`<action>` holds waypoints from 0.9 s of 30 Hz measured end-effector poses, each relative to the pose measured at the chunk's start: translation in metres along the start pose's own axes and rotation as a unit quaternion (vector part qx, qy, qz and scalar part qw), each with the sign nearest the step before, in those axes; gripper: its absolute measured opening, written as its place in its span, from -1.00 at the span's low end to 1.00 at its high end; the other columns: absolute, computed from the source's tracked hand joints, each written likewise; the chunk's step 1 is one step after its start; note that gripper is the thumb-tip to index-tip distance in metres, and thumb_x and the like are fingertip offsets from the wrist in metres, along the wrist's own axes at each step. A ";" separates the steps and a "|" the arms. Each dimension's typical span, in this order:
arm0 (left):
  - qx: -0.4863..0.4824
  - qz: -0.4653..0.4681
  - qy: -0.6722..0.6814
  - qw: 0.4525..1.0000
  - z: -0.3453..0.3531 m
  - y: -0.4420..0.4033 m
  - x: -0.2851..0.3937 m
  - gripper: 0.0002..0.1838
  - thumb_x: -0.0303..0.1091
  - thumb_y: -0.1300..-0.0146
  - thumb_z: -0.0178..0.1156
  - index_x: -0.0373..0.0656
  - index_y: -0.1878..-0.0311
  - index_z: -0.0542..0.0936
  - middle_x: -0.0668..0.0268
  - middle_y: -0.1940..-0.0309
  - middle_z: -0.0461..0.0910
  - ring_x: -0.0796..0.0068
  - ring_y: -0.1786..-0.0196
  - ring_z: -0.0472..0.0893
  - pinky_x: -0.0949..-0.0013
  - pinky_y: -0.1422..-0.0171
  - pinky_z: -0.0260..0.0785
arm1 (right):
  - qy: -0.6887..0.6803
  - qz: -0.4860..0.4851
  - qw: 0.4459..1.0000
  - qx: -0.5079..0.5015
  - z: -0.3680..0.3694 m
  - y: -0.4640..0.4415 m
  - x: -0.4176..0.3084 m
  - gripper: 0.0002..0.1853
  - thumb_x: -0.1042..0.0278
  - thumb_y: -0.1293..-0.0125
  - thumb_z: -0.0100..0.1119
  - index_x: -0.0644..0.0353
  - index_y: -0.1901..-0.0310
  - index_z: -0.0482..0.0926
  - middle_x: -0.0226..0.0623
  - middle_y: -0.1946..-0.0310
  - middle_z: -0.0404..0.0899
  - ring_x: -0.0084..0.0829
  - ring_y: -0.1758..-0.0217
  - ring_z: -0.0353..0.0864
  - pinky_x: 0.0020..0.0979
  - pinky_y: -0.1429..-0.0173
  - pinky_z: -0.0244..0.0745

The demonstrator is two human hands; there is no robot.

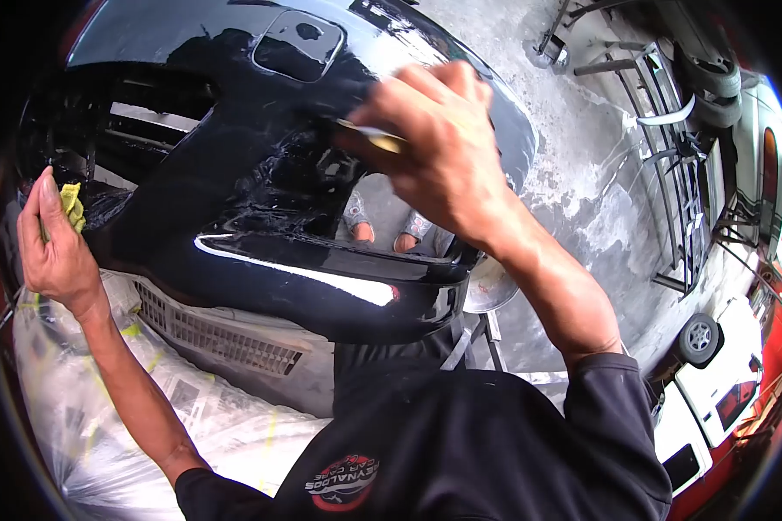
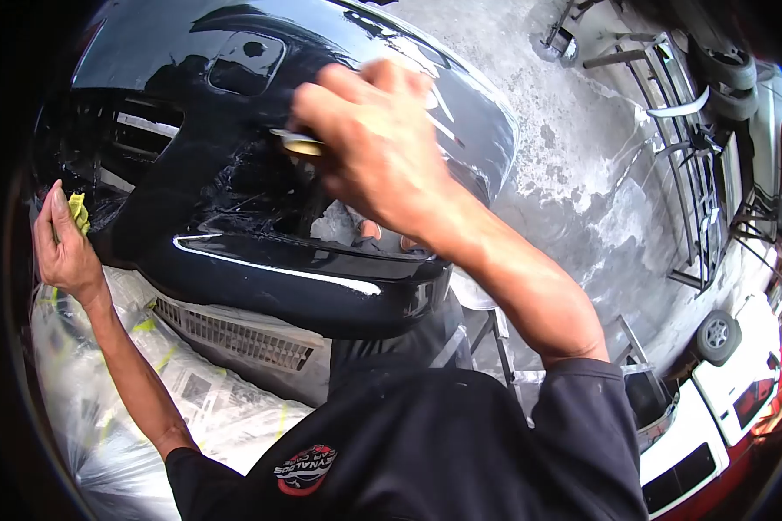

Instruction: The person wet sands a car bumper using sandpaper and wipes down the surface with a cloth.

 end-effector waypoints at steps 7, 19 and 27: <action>0.006 -0.011 0.001 1.000 0.001 0.000 -0.009 -0.77 -0.25 -0.55 0.29 -0.15 -0.03 0.83 0.34 0.09 0.83 0.56 0.08 0.76 0.45 -0.07 0.61 | 0.005 0.059 0.997 -0.047 -0.019 0.042 0.017 -0.78 0.34 -0.18 0.53 0.03 0.24 0.61 -0.44 0.36 0.56 -0.23 0.14 0.47 -0.09 -0.07 0.28; -0.041 -0.050 0.013 0.998 0.001 -0.003 -0.042 -0.70 -0.12 -0.57 0.26 -0.07 -0.07 0.83 0.41 0.02 0.84 0.61 0.01 0.78 0.48 -0.16 0.59 | -0.011 -0.009 0.993 -0.118 -0.036 0.058 0.047 -0.77 0.18 -0.21 0.56 -0.04 0.21 0.66 -0.44 0.29 0.57 -0.19 0.06 0.44 -0.11 -0.09 0.27; -0.040 0.178 -0.187 0.965 -0.007 -0.008 -0.026 -0.79 -0.35 -0.53 0.29 -0.23 -0.01 0.84 0.33 0.10 0.86 0.60 0.12 0.81 0.53 -0.05 0.64 | 0.020 0.051 0.998 -0.036 -0.039 0.160 0.064 -0.73 0.23 -0.09 0.63 0.02 0.29 0.66 -0.44 0.35 0.52 -0.23 0.15 0.50 -0.15 -0.07 0.28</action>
Point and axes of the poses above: each hand's wrist, its own y-axis away from the middle knuckle, its own z-axis out of the palm, x = y × z, the point moved 2 cm from there along -y, towards the middle knuckle
